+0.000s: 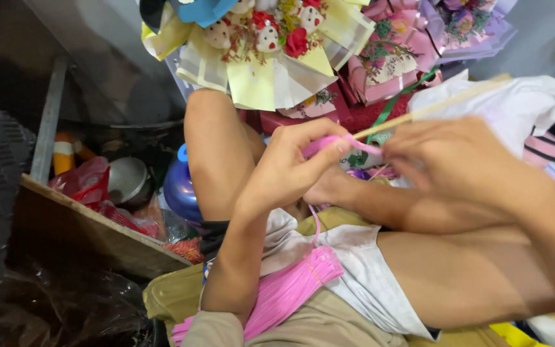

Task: The person wraps pink pipe cleaners around a thin wooden stick, twisting them tightly to form a decorative bundle. They continue adding more pipe cleaners and twisting them together to create a fan-like shape.

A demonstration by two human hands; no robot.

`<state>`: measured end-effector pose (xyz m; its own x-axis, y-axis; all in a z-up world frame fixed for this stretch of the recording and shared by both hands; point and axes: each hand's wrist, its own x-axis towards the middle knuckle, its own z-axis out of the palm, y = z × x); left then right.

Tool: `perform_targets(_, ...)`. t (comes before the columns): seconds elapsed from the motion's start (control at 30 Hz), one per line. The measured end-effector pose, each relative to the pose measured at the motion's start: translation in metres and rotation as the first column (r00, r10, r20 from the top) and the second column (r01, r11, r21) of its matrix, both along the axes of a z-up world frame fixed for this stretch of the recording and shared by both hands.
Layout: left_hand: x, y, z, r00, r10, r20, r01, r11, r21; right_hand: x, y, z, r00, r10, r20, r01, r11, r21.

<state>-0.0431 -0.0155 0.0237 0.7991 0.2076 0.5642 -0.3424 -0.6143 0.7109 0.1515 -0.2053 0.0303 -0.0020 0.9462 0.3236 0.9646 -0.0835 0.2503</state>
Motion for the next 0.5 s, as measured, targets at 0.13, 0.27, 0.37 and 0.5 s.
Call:
perform_targets(0.13, 0.001, 0.007, -0.001, 0.918, -0.305, -0.252, 0.374, 0.877, 0.302, -0.002, -0.009, 0.035, 0.984, -0.017, 0.178, -0.020, 0.979, 0.204)
perform_targets(0.27, 0.025, 0.004, -0.020, 0.934, 0.152, -0.323, 0.069, 0.811, 0.581, -0.050, -0.024, 0.037, 0.944, 0.121, 0.308, -0.201, 0.950, 0.241)
perform_targets(0.37, 0.024, -0.002, -0.010, 0.965, 0.250, 0.078, -0.259, 0.865, 0.429, -0.054, -0.020, 0.017, 0.918, 0.189, 0.350, -0.272, 0.940, 0.205)
perform_targets(0.5, 0.005, -0.002, 0.007, 0.982, -0.105, 0.160, 0.047, 0.943, 0.330, -0.014, -0.002, 0.008, 0.997, 0.026, 0.067, -0.033, 0.994, 0.100)
